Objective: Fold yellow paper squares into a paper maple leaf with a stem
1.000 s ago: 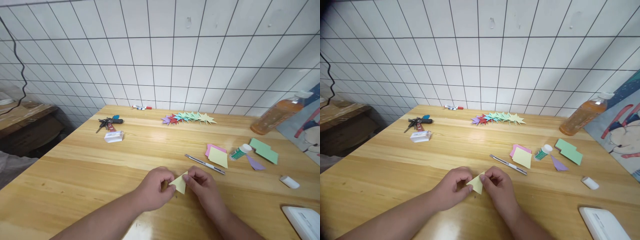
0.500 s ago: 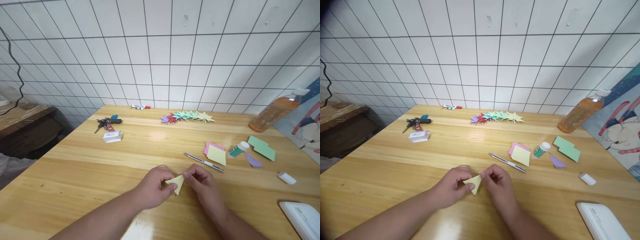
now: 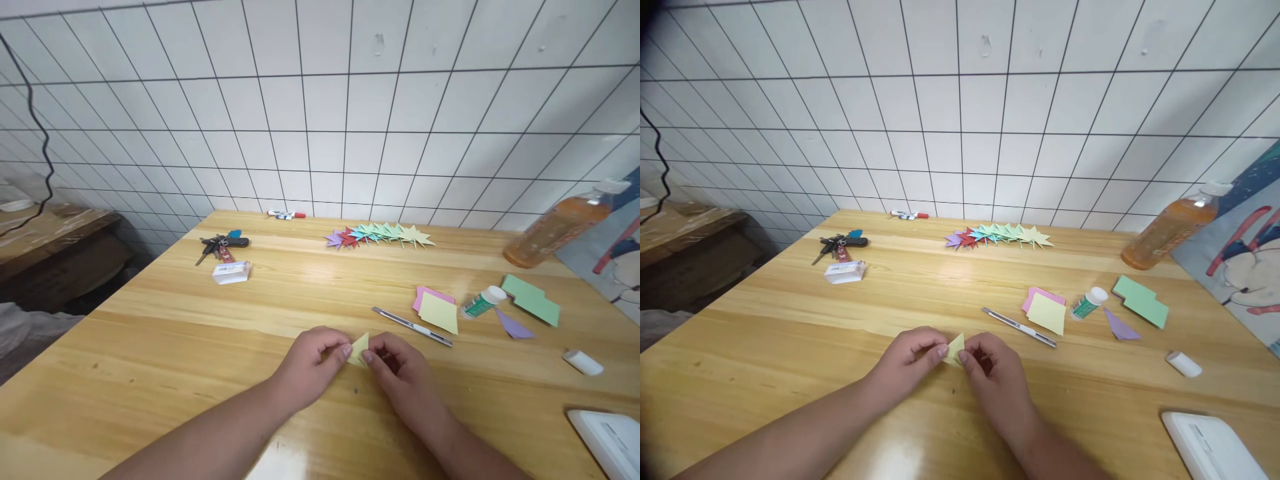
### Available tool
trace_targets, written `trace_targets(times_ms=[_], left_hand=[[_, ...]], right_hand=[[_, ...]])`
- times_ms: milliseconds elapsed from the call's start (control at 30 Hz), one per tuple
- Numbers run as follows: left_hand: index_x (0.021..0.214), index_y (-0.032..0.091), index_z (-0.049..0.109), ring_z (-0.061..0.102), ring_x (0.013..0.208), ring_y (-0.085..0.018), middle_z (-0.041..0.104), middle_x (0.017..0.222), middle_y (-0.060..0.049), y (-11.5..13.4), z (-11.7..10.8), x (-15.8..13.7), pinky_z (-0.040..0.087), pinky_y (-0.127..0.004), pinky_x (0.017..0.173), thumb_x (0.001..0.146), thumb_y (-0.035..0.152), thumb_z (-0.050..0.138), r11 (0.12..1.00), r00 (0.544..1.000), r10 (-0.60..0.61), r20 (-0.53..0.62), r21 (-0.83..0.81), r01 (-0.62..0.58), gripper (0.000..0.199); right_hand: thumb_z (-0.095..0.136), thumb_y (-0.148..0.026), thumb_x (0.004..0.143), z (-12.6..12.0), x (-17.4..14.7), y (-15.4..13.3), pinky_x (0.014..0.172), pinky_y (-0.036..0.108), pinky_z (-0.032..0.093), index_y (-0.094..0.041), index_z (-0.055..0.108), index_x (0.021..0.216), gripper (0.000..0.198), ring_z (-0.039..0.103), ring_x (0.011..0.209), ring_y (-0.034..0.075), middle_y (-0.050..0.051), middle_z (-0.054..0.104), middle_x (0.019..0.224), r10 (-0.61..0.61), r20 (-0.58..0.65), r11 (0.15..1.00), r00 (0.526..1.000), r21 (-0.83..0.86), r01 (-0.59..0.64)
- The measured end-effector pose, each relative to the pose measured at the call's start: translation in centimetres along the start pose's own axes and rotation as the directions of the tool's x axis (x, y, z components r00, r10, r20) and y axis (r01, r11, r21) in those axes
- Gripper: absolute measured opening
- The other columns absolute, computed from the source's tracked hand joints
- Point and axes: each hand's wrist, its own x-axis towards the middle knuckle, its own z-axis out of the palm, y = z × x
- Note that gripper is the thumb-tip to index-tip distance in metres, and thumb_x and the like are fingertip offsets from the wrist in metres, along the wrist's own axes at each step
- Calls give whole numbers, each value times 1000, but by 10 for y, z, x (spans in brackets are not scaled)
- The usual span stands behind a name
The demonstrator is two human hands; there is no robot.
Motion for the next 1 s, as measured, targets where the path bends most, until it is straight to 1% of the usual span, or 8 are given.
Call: trace_targets(times_ms=[67, 167, 400, 533, 633, 800, 867, 1000], left_hand=[[71, 15, 64, 52, 65, -14, 58, 66, -1, -1, 0, 0, 39, -21, 61, 87, 31, 45, 1000, 1000, -14, 23, 11, 14, 29], [70, 16, 65, 52, 63, -13, 57, 63, 0, 0, 0, 0, 38, -21, 60, 87, 28, 45, 998, 997, 28, 67, 52, -31, 29], [71, 19, 66, 54, 64, -13, 60, 64, -1, 6, -2, -1, 38, -22, 63, 86, 24, 45, 970, 990, 140, 14, 200, -140, 26], [75, 19, 67, 54, 64, -13, 61, 65, -1, 3, 0, -1, 38, -21, 61, 87, 26, 45, 986, 997, 75, -28, 153, -70, 26], [75, 16, 65, 53, 63, -13, 60, 66, -1, -1, 1, -1, 38, -21, 59, 87, 29, 45, 1000, 1000, -6, -31, 30, 7, 28], [76, 14, 63, 54, 68, -14, 60, 70, -1, -4, 3, 1, 40, -21, 62, 87, 33, 45, 982, 996, -84, 24, -169, 87, 28], [75, 14, 62, 53, 68, -14, 59, 70, -1, -4, 3, 1, 40, -21, 62, 87, 33, 44, 980, 994, -97, 39, -168, 103, 29], [73, 15, 63, 53, 65, -14, 59, 68, 0, -4, 2, 1, 40, -21, 62, 86, 34, 44, 992, 995, -97, -5, -82, 96, 30]], right_hand=[[54, -35, 80, -1, 0, 1, 54, 23, 37, -19, 56, 71, 18, 46, 60, 14, 0, 53, 65, -7, 10, 1000, 1000, 18, 7], [51, -36, 82, -1, 1, 3, 54, 23, 37, -20, 55, 74, 19, 46, 60, 13, -1, 51, 64, -9, 28, 998, 1000, 63, 7], [55, -30, 79, 0, 1, 2, 55, 22, 38, -19, 55, 77, 11, 48, 61, 13, -1, 56, 69, 16, 98, 995, 995, 97, -25], [56, -23, 76, 1, 1, 1, 55, 23, 38, -20, 55, 78, 4, 50, 62, 13, -1, 57, 69, 37, 104, 995, 994, 88, -46], [55, -21, 74, 2, 2, 1, 56, 23, 39, -20, 56, 77, 3, 50, 61, 13, -1, 59, 69, 41, 90, 996, 995, 72, -48], [52, -14, 74, 3, 1, 1, 60, 23, 42, -20, 58, 92, 20, 57, 69, 14, 1, 64, 81, 5, 82, 995, 997, 96, -13], [52, -13, 75, 3, 0, 0, 61, 23, 43, -21, 57, 99, 25, 58, 72, 15, 2, 65, 86, 1, 70, 995, 998, 98, -8], [49, -22, 82, 1, 0, 0, 60, 23, 43, -20, 59, 99, 19, 56, 69, 14, 2, 64, 85, -24, 84, 997, 996, 78, 17]])
